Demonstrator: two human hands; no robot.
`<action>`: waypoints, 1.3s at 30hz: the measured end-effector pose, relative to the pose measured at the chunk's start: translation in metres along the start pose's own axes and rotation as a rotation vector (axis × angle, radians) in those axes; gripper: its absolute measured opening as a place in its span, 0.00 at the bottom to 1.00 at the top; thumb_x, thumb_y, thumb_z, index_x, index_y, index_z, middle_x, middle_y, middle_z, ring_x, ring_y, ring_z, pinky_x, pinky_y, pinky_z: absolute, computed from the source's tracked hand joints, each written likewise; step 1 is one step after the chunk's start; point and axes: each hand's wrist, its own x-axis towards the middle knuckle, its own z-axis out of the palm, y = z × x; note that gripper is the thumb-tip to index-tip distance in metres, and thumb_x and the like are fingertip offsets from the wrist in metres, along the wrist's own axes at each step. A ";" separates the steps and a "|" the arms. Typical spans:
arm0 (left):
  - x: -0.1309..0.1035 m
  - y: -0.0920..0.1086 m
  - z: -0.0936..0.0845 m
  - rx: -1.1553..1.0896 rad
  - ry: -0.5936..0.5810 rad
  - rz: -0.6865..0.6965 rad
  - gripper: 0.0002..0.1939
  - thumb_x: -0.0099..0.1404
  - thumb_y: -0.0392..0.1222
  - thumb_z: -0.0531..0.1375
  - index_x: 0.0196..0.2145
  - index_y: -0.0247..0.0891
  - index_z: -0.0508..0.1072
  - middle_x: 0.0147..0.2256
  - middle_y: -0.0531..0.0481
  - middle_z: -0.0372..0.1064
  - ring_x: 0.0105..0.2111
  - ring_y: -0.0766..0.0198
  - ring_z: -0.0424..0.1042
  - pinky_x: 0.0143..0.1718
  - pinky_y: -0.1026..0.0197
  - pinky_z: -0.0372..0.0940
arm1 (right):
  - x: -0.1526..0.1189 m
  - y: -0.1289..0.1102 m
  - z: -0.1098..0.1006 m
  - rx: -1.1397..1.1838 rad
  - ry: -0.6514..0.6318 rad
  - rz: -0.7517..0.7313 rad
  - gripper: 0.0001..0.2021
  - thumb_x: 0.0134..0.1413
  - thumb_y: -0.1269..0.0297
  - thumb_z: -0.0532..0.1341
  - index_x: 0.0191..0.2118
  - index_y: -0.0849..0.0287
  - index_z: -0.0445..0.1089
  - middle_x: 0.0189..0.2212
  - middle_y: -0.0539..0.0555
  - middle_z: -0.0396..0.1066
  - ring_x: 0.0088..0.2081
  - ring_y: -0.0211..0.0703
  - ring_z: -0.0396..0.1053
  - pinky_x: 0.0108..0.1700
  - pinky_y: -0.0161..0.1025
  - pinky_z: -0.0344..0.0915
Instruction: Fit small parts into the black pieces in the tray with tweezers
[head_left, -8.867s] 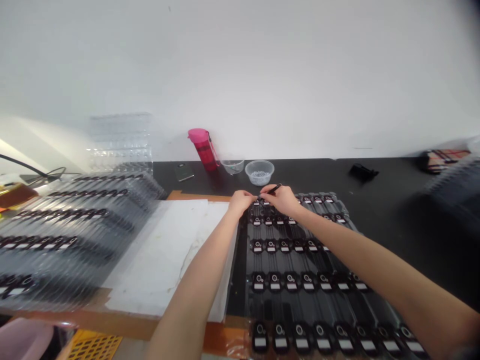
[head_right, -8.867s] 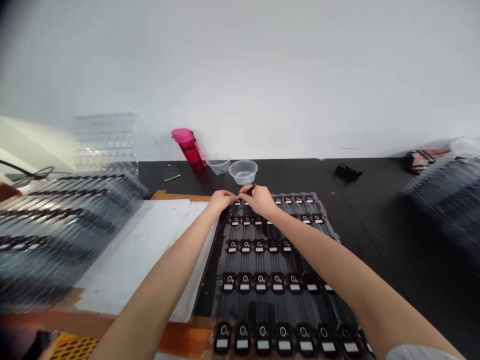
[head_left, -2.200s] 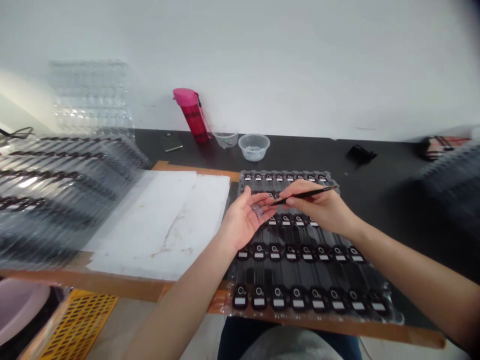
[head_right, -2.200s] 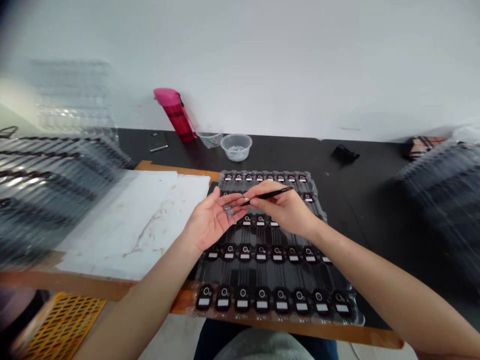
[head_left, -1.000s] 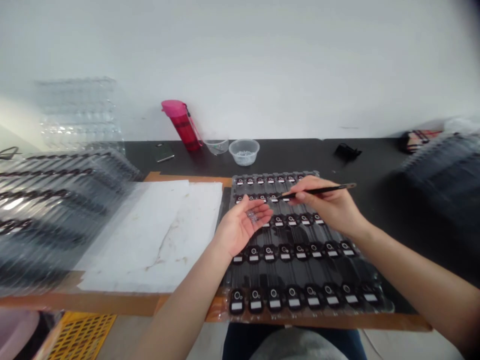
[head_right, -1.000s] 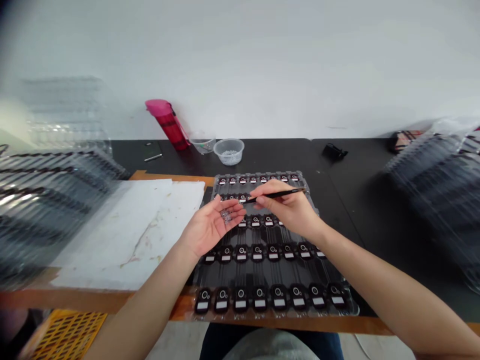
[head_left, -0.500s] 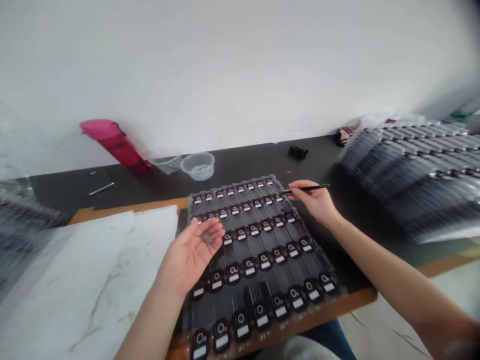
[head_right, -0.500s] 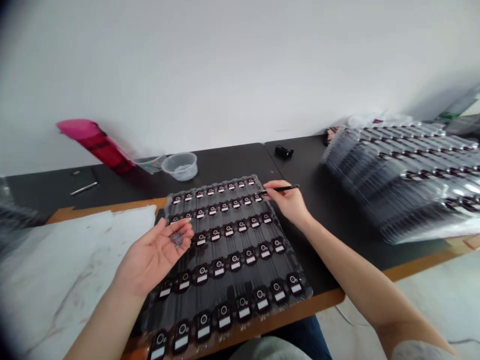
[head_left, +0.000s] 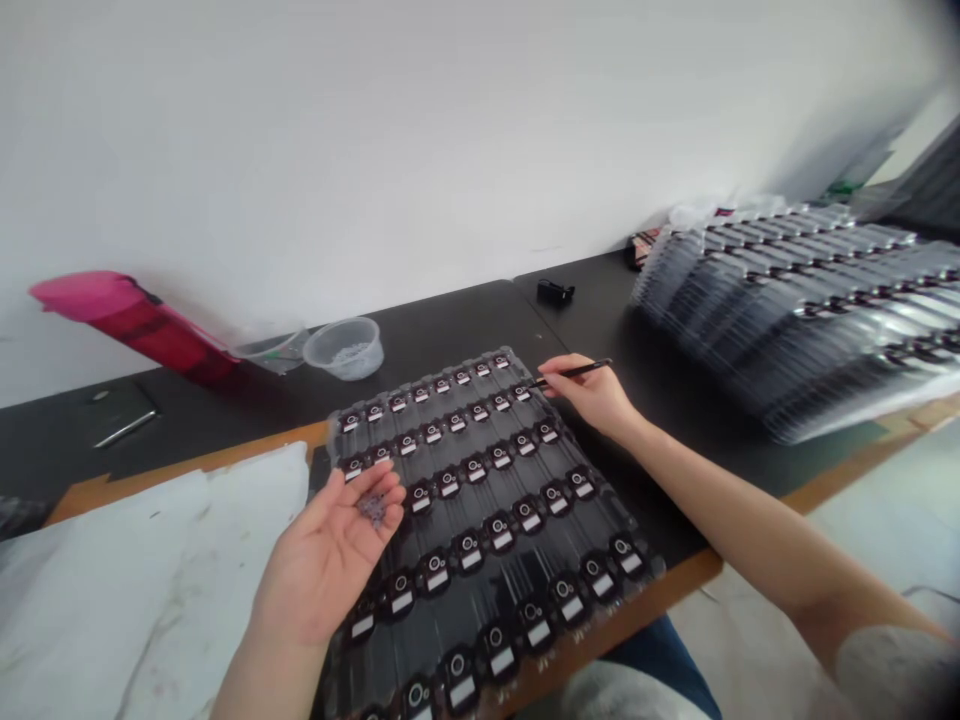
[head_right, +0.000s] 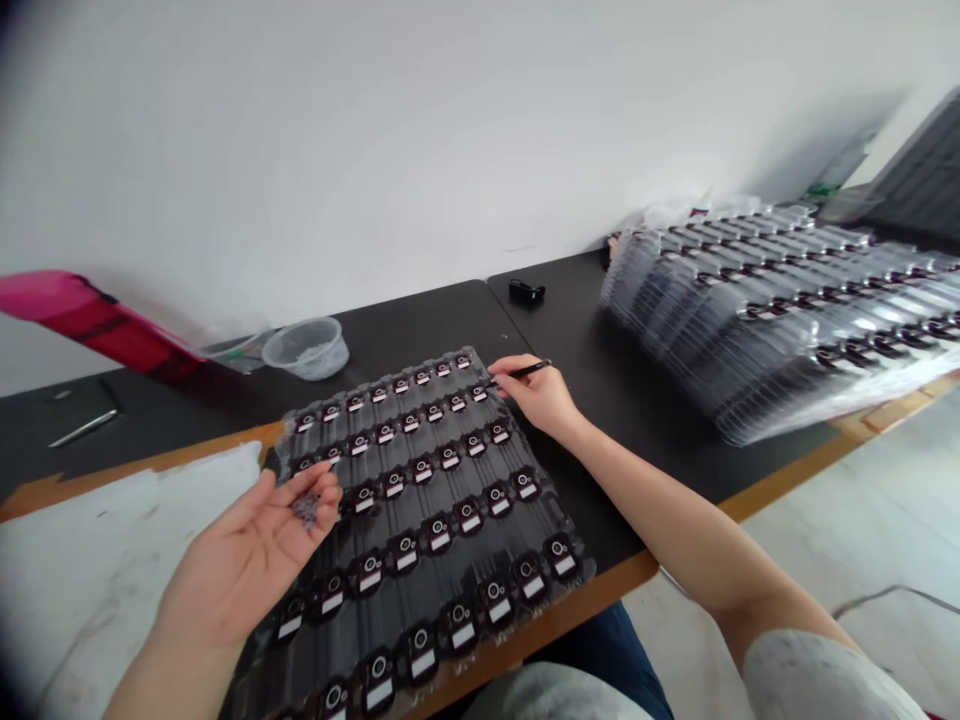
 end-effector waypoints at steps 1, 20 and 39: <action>0.000 0.000 0.000 0.000 -0.001 -0.001 0.16 0.66 0.36 0.49 0.38 0.24 0.74 0.34 0.38 0.71 0.33 0.60 0.72 0.31 0.60 0.72 | 0.000 0.000 0.000 -0.002 -0.001 0.004 0.12 0.43 0.58 0.66 0.32 0.61 0.72 0.32 0.53 0.70 0.28 0.39 0.69 0.35 0.40 0.73; -0.002 0.000 0.002 -0.005 -0.009 -0.018 0.15 0.65 0.36 0.50 0.38 0.23 0.74 0.34 0.38 0.70 0.32 0.60 0.72 0.31 0.60 0.72 | 0.002 0.008 -0.002 -0.036 -0.034 -0.037 0.11 0.44 0.57 0.66 0.32 0.60 0.73 0.34 0.54 0.70 0.30 0.40 0.69 0.35 0.40 0.73; -0.002 0.002 -0.002 -0.003 0.035 -0.038 0.16 0.65 0.36 0.48 0.39 0.27 0.74 0.34 0.38 0.70 0.32 0.61 0.71 0.28 0.60 0.71 | -0.003 -0.002 -0.003 -0.021 -0.015 -0.126 0.09 0.48 0.58 0.65 0.32 0.59 0.74 0.33 0.53 0.67 0.33 0.41 0.69 0.35 0.39 0.75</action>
